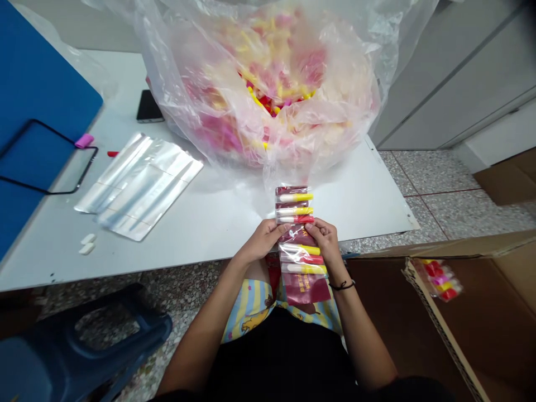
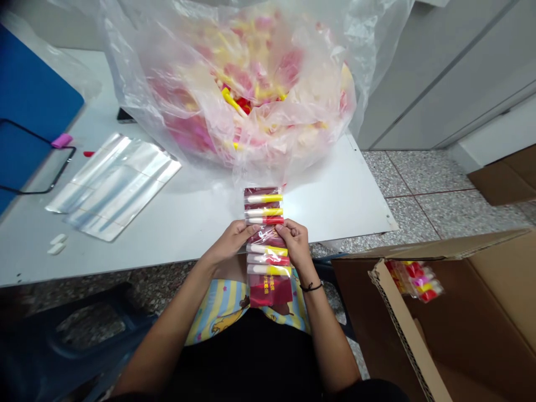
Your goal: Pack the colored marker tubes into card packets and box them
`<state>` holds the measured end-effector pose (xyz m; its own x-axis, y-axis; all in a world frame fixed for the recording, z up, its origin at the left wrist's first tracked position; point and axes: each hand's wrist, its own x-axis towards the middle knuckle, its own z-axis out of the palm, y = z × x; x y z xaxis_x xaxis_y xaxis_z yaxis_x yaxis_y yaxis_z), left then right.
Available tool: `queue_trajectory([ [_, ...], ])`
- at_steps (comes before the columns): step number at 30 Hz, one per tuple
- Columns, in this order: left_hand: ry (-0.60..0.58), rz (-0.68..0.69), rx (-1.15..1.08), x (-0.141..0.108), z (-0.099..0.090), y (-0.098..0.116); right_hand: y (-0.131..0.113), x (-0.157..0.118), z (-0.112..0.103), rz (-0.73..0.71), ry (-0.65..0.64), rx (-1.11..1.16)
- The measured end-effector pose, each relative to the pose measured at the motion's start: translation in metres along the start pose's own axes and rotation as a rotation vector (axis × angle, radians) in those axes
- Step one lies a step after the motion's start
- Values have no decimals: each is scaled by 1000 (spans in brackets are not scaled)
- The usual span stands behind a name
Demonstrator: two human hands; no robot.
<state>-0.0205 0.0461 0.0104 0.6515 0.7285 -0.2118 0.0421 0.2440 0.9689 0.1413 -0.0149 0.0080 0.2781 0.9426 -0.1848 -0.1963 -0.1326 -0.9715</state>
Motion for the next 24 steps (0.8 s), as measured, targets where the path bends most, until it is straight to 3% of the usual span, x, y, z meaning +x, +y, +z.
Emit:
queue_trajectory([
  [5, 71, 37, 48, 4, 2, 2, -3, 1, 2, -3, 65, 51],
  [7, 115, 49, 51, 4, 1, 1, 1, 2, 2, -35, 38, 66],
  [13, 103, 21, 2, 2, -1, -7, 9, 3, 4, -76, -83, 55],
  [17, 186, 50, -26, 5, -2, -5, 2, 9, 9, -87, -57, 35],
  [20, 113, 64, -44, 2, -1, 2, -3, 20, 13, -126, 45, 44],
  [24, -62, -37, 38, -6, 2, 6, -6, 41, 17, -202, 218, 64],
])
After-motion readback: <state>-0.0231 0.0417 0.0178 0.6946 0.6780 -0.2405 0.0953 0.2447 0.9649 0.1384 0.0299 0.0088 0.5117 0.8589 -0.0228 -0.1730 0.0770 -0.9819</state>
